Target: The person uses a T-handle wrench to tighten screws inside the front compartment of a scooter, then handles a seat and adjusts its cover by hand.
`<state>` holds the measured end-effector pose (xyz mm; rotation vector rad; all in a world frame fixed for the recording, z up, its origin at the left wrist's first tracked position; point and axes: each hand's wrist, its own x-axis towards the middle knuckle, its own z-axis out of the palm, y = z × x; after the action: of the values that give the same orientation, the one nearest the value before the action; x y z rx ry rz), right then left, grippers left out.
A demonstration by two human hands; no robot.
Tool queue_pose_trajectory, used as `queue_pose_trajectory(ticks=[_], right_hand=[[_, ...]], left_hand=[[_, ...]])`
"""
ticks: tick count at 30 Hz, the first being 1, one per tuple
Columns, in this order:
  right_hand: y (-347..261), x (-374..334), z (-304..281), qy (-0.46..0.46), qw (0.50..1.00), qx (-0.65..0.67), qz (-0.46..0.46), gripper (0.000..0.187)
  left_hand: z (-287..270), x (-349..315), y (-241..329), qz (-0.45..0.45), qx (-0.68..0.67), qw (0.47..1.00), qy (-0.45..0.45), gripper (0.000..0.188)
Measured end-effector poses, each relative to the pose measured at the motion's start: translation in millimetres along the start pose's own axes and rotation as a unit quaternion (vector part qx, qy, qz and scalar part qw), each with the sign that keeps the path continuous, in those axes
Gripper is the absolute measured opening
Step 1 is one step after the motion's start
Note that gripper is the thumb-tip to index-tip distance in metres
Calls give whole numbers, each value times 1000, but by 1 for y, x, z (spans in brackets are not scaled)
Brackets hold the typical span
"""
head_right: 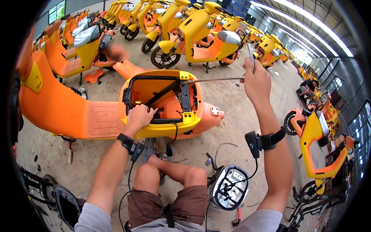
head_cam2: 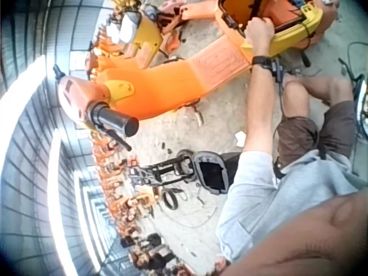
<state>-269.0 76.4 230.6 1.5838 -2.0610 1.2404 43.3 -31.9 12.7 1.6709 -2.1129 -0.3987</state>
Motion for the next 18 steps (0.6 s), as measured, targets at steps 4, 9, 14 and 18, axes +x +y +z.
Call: queue_pose_trajectory(ticks=[4,9,14,18], right_hand=[[-12,22,7,-1,999,-51,-19,50],[-16,38,10,-19,996,-86,-22,52],[-15,47,20,-16,992,-125,-27,50],[-17,48,30,11,985,-163,-51,49]], left_hand=[[0,0,0,-2,2,1000,0,42],[-2,0,1,-4,-6,1000,-16,42],[-1,1,1,0,-8,1000,-18,42],[0,1,0,-1,-10,1000,-17,43]])
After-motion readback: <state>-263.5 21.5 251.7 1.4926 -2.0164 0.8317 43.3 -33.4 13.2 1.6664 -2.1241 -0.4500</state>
